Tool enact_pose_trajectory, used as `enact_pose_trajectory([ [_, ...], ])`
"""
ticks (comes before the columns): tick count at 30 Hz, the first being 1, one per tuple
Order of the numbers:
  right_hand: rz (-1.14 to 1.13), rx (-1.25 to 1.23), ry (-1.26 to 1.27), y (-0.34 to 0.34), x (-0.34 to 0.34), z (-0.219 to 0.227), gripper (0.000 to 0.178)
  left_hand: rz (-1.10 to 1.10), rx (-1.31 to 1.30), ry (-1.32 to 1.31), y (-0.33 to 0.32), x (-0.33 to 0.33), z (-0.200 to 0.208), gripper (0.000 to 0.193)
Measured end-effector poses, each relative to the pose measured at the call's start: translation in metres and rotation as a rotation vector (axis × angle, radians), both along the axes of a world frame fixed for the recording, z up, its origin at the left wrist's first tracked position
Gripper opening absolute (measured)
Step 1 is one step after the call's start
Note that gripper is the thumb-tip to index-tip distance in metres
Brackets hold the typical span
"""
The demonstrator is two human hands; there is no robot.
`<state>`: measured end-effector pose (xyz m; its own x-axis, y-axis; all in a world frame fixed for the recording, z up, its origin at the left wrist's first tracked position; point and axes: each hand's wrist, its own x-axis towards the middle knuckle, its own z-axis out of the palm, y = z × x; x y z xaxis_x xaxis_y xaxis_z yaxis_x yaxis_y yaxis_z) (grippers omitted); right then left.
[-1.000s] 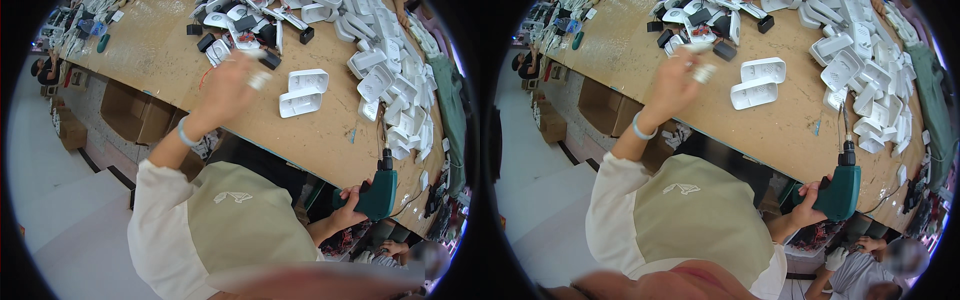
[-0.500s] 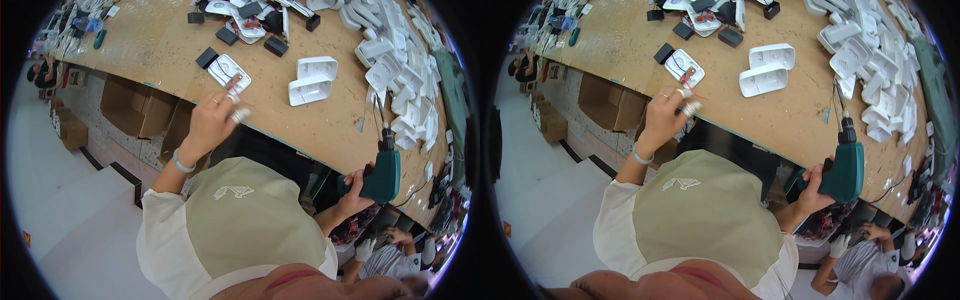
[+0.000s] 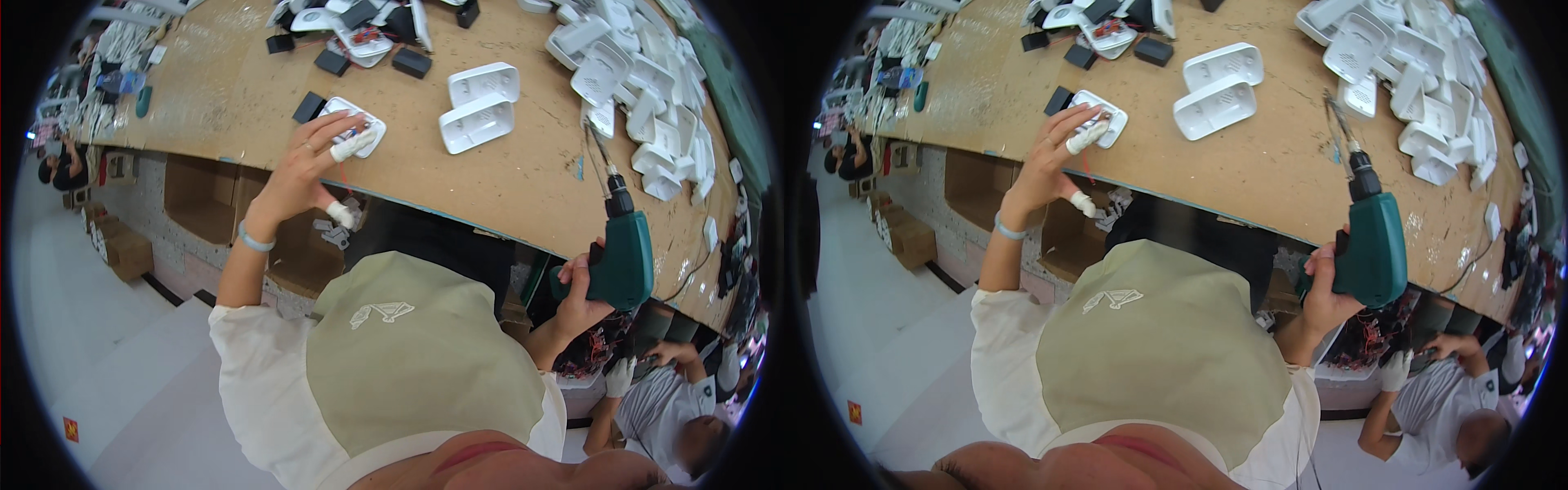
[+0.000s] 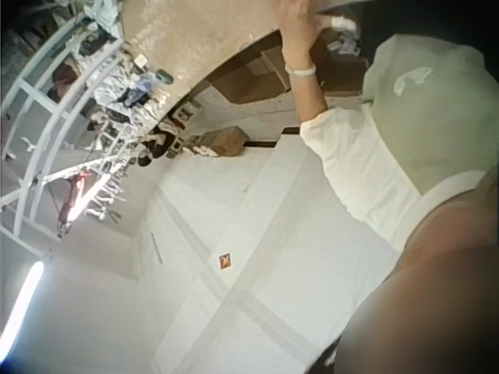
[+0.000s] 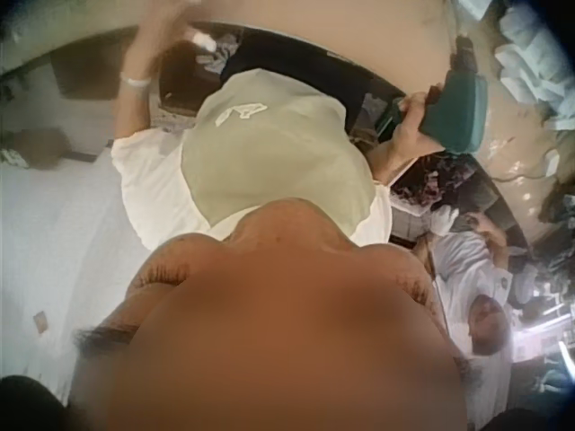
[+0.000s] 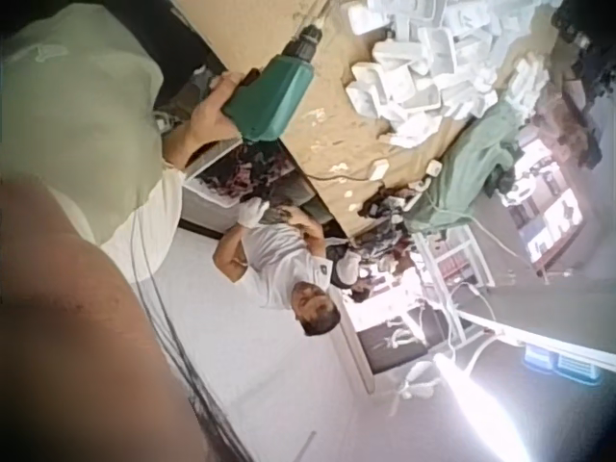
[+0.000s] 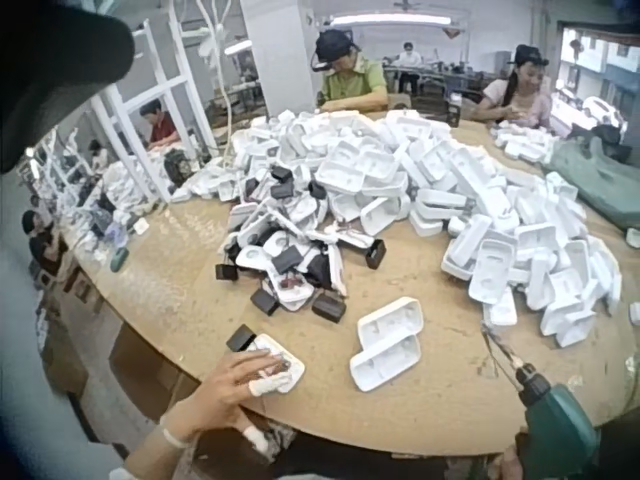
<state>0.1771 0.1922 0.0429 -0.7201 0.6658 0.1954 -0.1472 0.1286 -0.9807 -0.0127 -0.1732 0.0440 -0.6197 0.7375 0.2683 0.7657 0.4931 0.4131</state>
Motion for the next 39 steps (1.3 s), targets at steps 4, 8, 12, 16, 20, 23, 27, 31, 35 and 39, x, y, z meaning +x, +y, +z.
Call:
enact_pose_trajectory([
  [4,0.038,0.000,0.004,0.000,0.001,0.001,0.042,-0.015,-0.203,0.156,-0.013,-0.002,0.002,0.048],
  [8,0.041,0.033,-0.028,0.002,0.001,-0.001,0.043,-0.092,-0.124,0.307,-0.007,-0.004,-0.007,0.043],
  [12,0.081,-0.002,-0.039,-0.002,0.001,-0.003,0.046,-0.042,0.131,0.186,0.030,-0.001,-0.021,0.040],
  [16,0.093,-0.020,-0.094,-0.003,0.004,-0.006,0.047,0.152,0.280,0.085,0.081,0.018,-0.031,0.034],
  [20,0.120,-0.029,-0.096,-0.009,0.004,-0.005,0.046,0.408,0.475,-0.108,0.122,0.036,-0.032,0.033],
  [23,0.072,-0.070,-0.123,-0.013,0.000,0.004,0.030,0.572,0.447,-0.230,0.139,0.029,-0.014,0.026],
  [27,0.119,-0.077,-0.113,-0.013,0.002,0.001,0.028,0.523,0.181,-0.200,0.144,0.013,-0.006,0.020],
  [31,0.123,-0.100,-0.130,-0.015,0.005,0.002,0.026,0.371,0.111,0.091,0.144,0.012,-0.014,0.018],
  [35,0.118,-0.112,-0.139,-0.017,0.008,0.003,0.025,0.318,0.134,0.162,0.145,0.010,-0.019,0.018],
  [39,0.112,-0.121,-0.174,-0.019,0.013,0.002,0.022,0.327,0.205,0.052,0.146,0.014,-0.015,0.021],
])
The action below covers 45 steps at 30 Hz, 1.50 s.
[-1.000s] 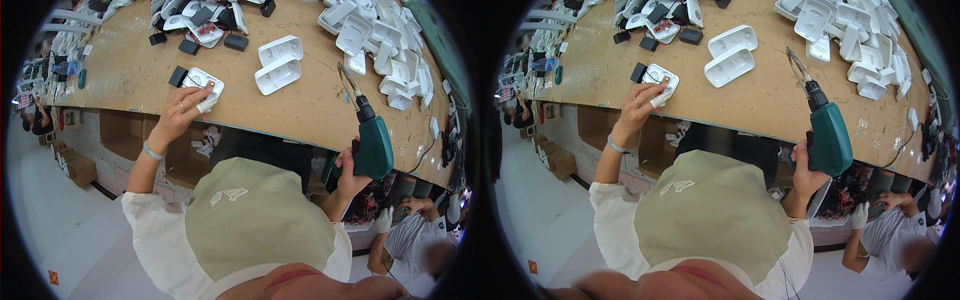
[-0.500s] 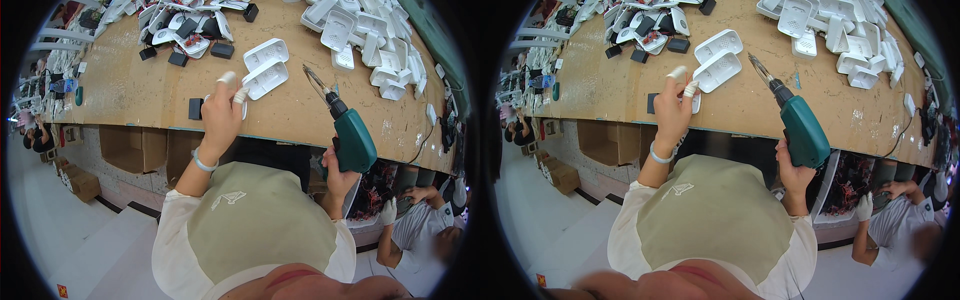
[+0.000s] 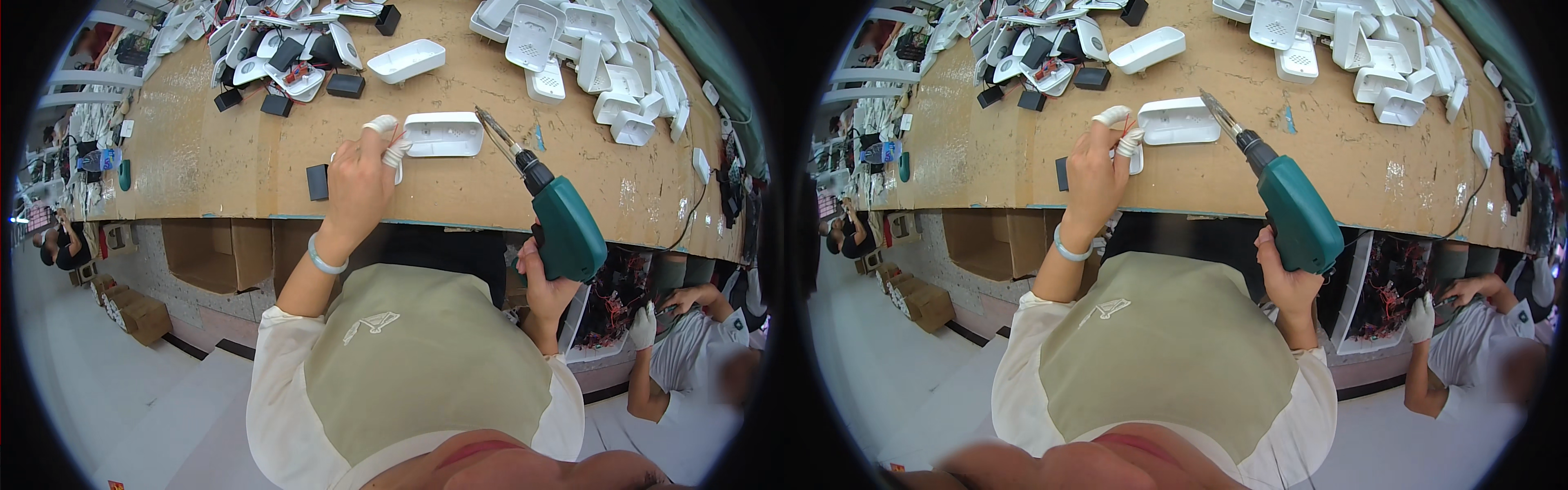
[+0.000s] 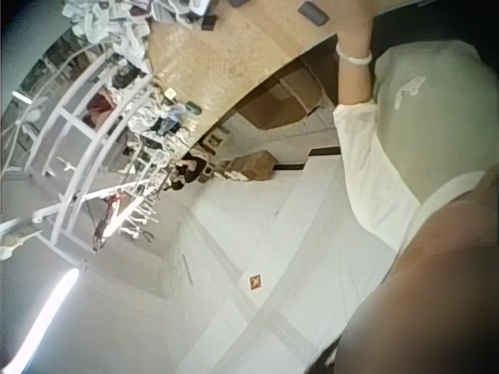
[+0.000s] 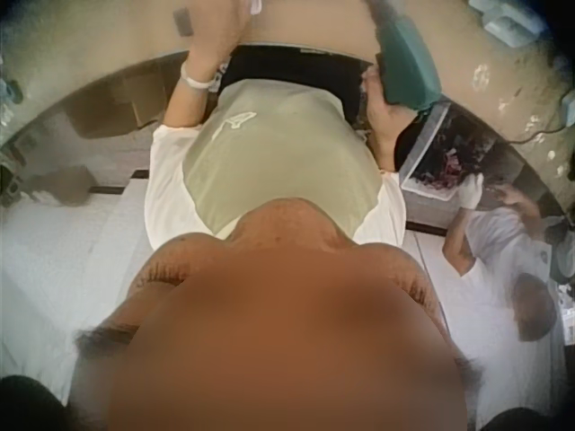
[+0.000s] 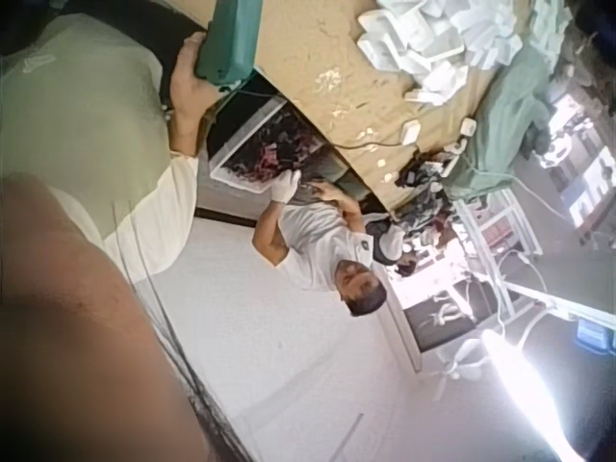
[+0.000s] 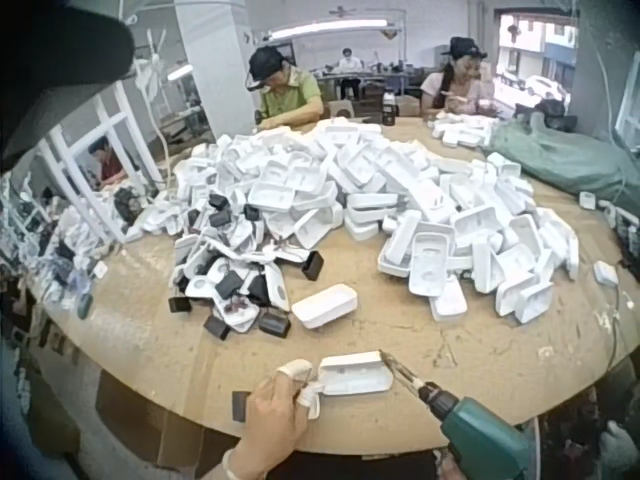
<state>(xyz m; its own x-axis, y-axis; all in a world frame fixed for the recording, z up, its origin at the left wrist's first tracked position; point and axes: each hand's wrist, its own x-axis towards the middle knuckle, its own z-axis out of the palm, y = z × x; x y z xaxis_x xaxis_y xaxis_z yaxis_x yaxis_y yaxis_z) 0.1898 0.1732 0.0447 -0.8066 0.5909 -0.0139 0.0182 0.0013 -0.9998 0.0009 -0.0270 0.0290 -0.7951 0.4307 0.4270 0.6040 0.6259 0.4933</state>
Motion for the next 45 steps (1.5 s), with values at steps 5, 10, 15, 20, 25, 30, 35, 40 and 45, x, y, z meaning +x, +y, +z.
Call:
enact_pose_trajectory([
  [5,-0.001,-0.037,-0.033,-0.009,0.010,-0.003,0.019,0.057,0.183,-0.119,-0.009,0.011,-0.019,0.018],
  [10,0.188,0.082,-0.055,-0.007,0.017,-0.017,0.028,0.022,0.154,0.006,0.002,0.021,-0.013,0.023],
  [15,0.190,0.121,-0.097,-0.007,0.018,-0.022,0.024,0.011,0.150,0.044,0.006,0.016,-0.010,0.026],
  [20,0.173,0.212,-0.095,-0.011,0.008,-0.025,0.013,0.006,0.087,0.097,0.009,0.004,-0.014,0.019],
  [25,0.200,0.224,-0.138,-0.018,0.001,-0.030,0.022,0.089,0.019,0.090,0.020,0.009,-0.012,0.017],
  [30,0.204,0.254,-0.143,-0.020,-0.003,-0.032,0.022,0.133,0.081,0.089,0.025,0.011,-0.018,0.014],
  [35,0.205,0.248,-0.126,-0.021,-0.004,-0.042,0.023,0.103,0.069,0.109,0.022,0.010,-0.022,0.015],
  [40,0.206,0.268,-0.144,-0.021,-0.007,-0.036,0.022,0.113,0.049,0.132,0.022,0.010,-0.024,0.015],
  [45,0.211,0.302,-0.119,-0.019,-0.006,-0.040,0.021,0.117,0.022,0.150,0.023,0.010,-0.023,0.014],
])
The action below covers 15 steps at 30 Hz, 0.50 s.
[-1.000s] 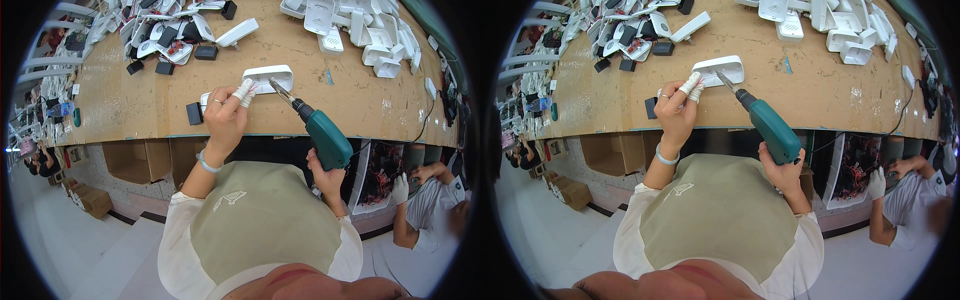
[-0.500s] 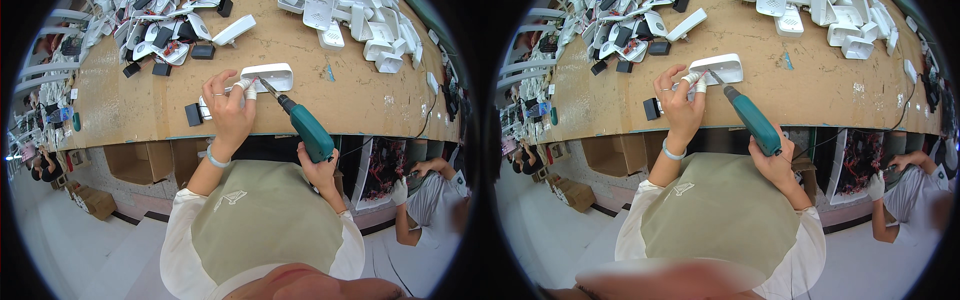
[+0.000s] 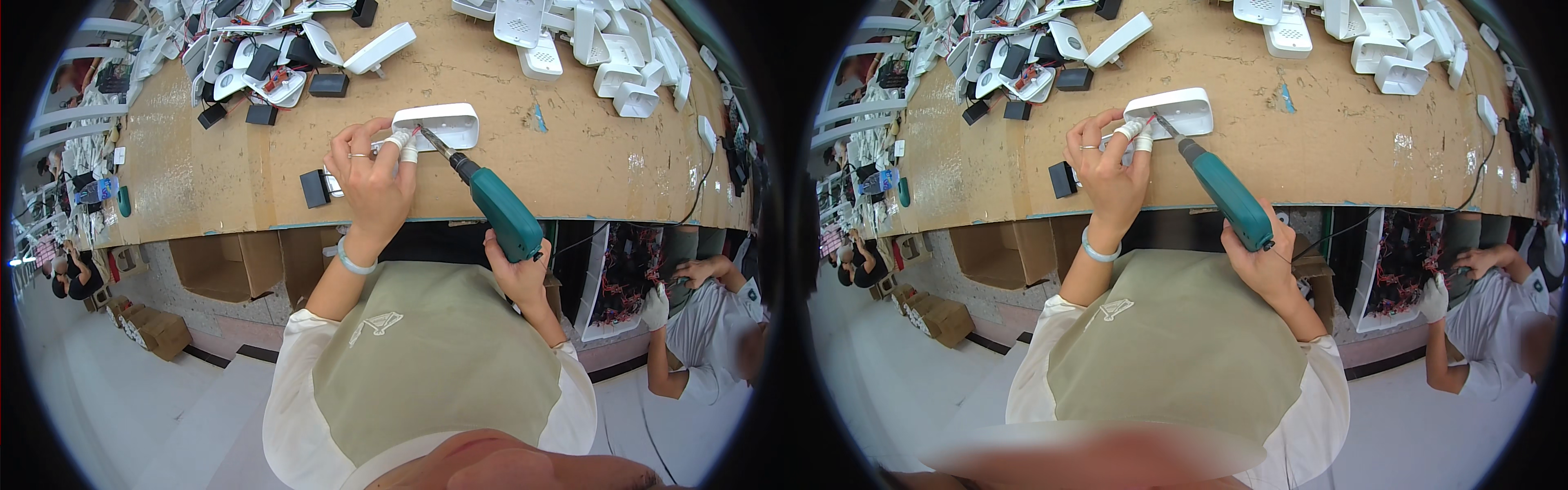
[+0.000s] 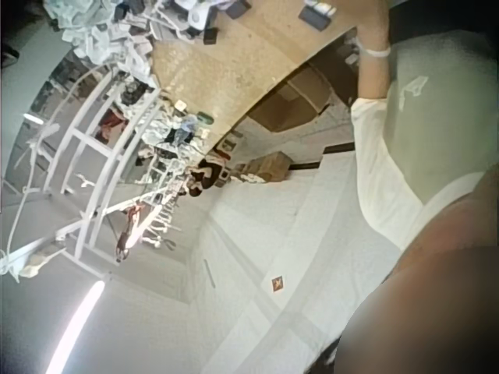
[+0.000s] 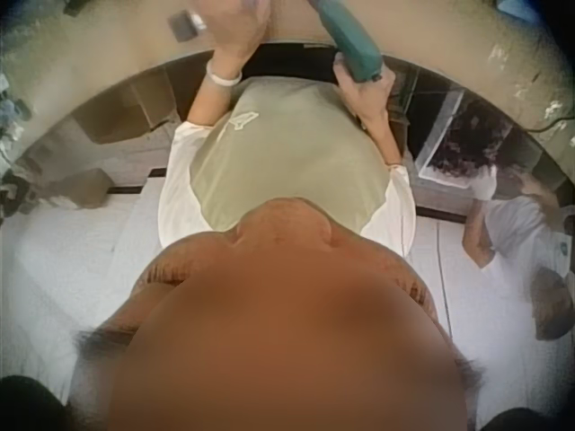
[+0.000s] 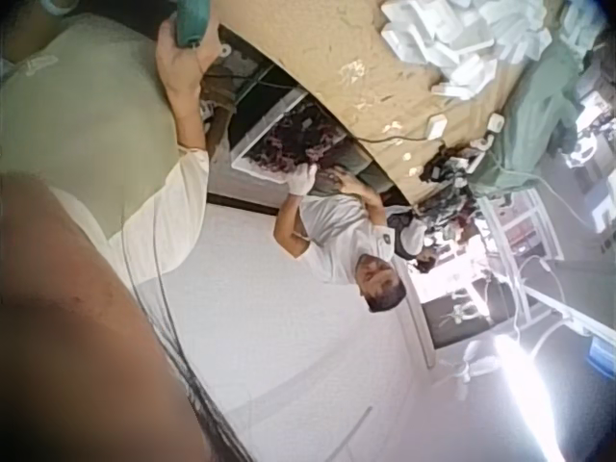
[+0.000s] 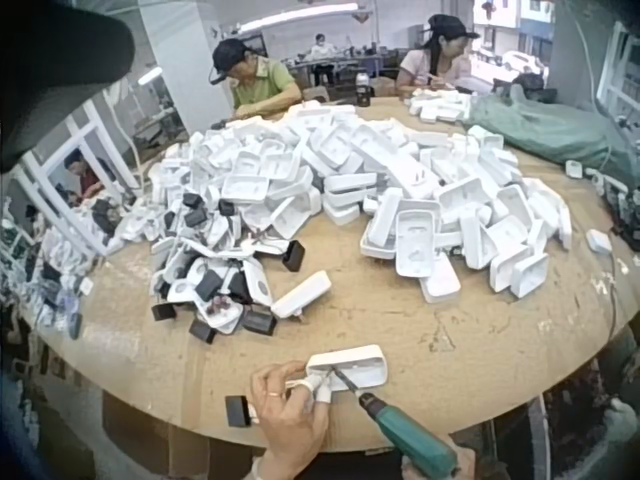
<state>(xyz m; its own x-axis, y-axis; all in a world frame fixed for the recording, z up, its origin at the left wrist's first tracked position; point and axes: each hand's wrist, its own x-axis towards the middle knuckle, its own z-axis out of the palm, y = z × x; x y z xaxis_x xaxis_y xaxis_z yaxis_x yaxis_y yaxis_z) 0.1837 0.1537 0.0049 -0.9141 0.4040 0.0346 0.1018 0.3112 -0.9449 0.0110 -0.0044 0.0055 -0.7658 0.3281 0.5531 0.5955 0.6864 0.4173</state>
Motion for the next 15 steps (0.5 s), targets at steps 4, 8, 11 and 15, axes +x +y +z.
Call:
enact_pose_trajectory([
  [4,0.007,-0.003,-0.026,0.001,0.001,0.001,0.020,0.011,-0.018,0.017,0.001,0.000,0.000,0.012],
  [8,0.003,-0.030,-0.067,0.001,0.001,0.005,0.021,0.013,-0.016,0.027,0.001,0.000,0.000,0.010],
  [11,0.022,-0.024,-0.008,0.001,0.001,0.004,0.024,0.014,-0.021,0.033,0.002,0.000,0.001,0.010],
  [15,0.063,0.089,0.023,0.004,-0.003,0.012,0.029,0.016,-0.027,0.032,0.001,0.000,0.000,0.011],
])
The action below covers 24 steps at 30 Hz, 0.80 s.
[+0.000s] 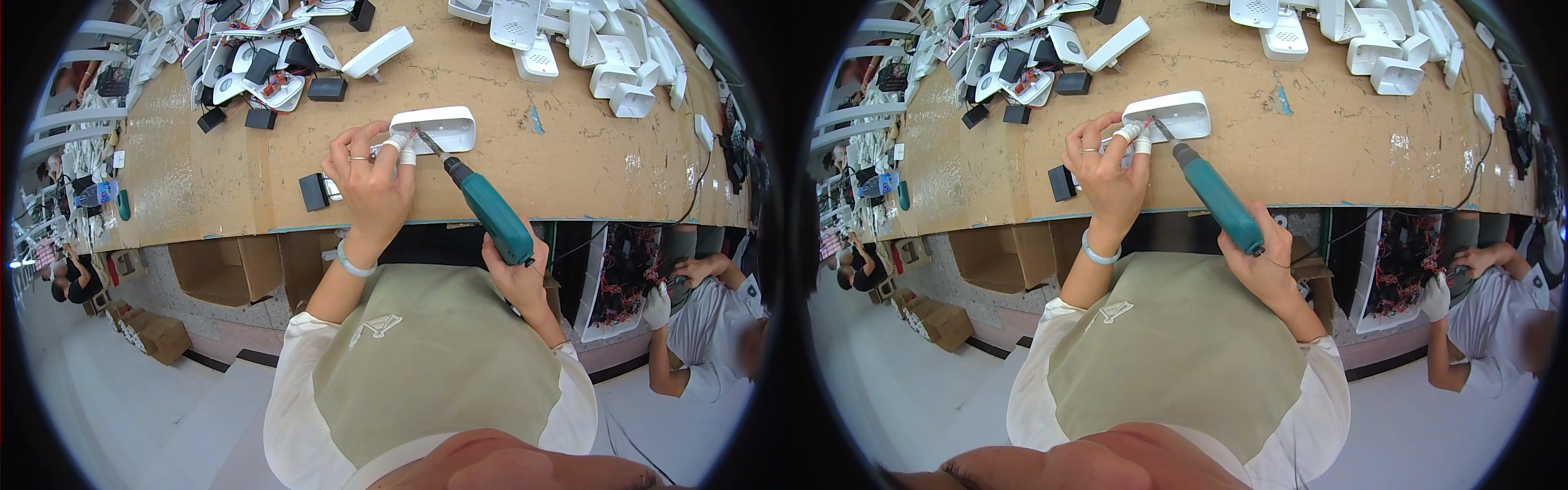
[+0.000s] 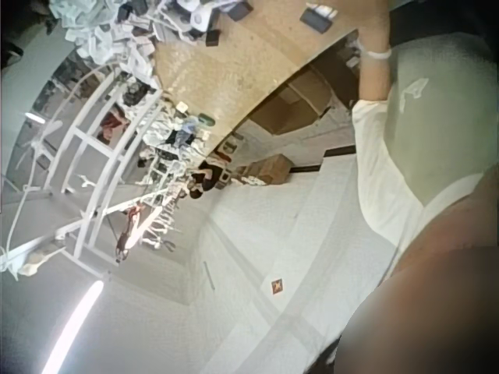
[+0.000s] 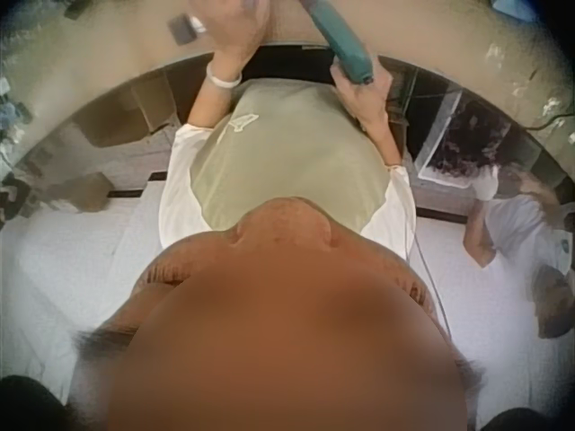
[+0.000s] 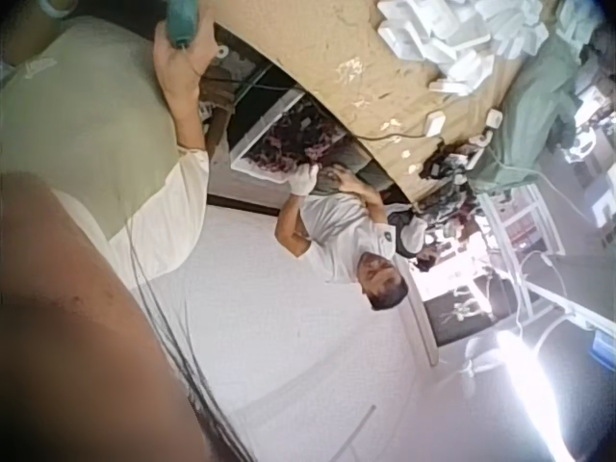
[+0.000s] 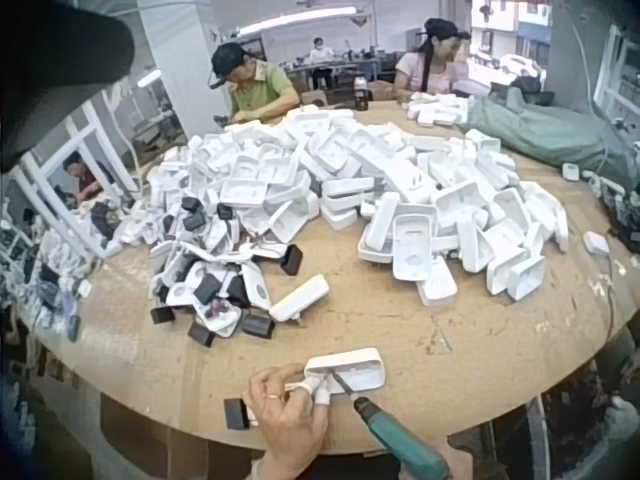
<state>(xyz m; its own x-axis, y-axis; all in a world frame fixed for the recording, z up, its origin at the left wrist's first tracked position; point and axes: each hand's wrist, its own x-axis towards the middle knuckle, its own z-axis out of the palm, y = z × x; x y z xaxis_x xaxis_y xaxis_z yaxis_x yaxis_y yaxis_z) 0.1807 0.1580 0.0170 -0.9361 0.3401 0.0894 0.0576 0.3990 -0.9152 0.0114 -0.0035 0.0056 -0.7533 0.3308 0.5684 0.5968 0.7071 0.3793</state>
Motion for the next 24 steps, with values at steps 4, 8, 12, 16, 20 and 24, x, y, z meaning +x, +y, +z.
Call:
enact_pose_trajectory([
  [4,0.022,0.029,-0.038,0.001,-0.001,0.004,0.033,0.006,-0.008,0.002,0.000,0.000,0.000,0.011],
  [8,0.024,0.055,0.003,0.001,-0.001,0.003,0.035,0.006,-0.017,0.001,0.001,0.000,0.001,0.011],
  [12,0.007,0.041,0.034,0.000,0.001,0.002,0.036,0.012,-0.036,0.003,0.001,0.000,0.002,0.011],
  [16,-0.051,-0.048,-0.025,0.001,0.012,0.001,0.031,0.013,-0.045,0.003,0.001,0.000,0.002,0.011],
  [20,-0.100,-0.115,0.024,-0.001,0.024,-0.005,0.024,0.016,-0.050,-0.001,0.001,0.001,0.002,0.011],
  [24,-0.152,-0.192,-0.028,-0.001,0.025,-0.003,0.019,0.044,-0.123,-0.007,-0.001,0.004,0.006,0.013],
])
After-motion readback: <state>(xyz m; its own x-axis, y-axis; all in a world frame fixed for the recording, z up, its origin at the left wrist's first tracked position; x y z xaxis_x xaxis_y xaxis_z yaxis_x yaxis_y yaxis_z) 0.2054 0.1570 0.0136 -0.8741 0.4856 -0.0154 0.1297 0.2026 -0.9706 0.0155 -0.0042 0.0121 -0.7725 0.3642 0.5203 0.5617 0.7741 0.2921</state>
